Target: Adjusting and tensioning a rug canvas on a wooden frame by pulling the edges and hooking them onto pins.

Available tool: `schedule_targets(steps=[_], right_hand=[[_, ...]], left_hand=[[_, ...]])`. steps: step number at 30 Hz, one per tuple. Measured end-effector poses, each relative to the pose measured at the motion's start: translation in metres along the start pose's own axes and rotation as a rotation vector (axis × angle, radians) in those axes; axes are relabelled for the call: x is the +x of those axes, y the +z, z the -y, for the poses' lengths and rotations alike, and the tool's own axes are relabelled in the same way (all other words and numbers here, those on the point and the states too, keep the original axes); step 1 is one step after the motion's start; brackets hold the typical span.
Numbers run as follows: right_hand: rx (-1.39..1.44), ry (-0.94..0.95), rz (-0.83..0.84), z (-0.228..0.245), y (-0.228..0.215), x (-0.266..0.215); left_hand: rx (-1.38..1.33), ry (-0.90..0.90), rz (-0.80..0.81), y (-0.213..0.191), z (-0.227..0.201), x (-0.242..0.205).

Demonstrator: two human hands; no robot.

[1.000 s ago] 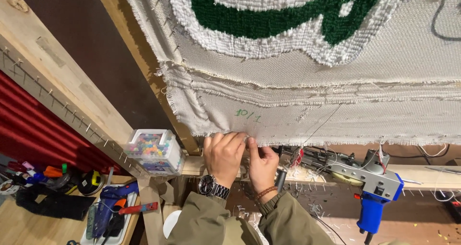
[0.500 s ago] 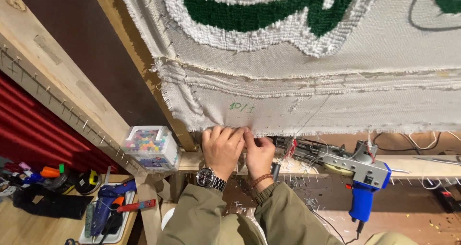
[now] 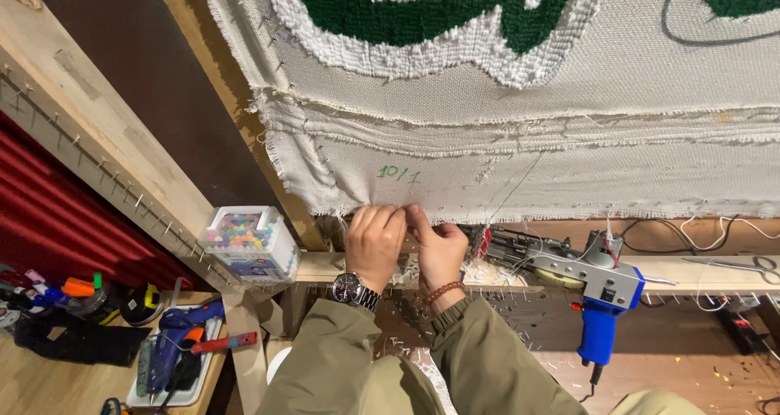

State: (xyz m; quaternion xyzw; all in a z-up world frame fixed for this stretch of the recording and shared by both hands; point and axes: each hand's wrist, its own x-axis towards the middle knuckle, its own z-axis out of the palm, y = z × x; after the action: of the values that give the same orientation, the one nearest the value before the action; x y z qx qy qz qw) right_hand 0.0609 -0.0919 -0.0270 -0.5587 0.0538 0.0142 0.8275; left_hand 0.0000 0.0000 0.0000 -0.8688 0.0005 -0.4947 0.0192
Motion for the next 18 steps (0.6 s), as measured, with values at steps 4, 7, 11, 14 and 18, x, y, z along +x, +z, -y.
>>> schedule_targets(steps=[4, 7, 11, 14, 18], right_hand=[[-0.278, -0.080, 0.023, 0.000, -0.008, 0.001], [-0.339, -0.205, 0.062, -0.005, -0.011, -0.001], [-0.263, -0.376, 0.150, -0.012, -0.014, -0.002], [-0.229, -0.426, 0.171, -0.017, -0.016, -0.004], [-0.244, -0.416, 0.149, -0.027, -0.016, -0.006]], left_hand=[[-0.035, -0.037, 0.067, -0.008, -0.002, 0.003], [-0.062, -0.047, 0.086, 0.000, 0.002, -0.002], [-0.096, 0.002, -0.014, 0.010, 0.009, -0.005], [-0.110, 0.001, -0.022, 0.013, 0.011, -0.006], [-0.142, -0.007, -0.014, 0.013, 0.015, -0.009]])
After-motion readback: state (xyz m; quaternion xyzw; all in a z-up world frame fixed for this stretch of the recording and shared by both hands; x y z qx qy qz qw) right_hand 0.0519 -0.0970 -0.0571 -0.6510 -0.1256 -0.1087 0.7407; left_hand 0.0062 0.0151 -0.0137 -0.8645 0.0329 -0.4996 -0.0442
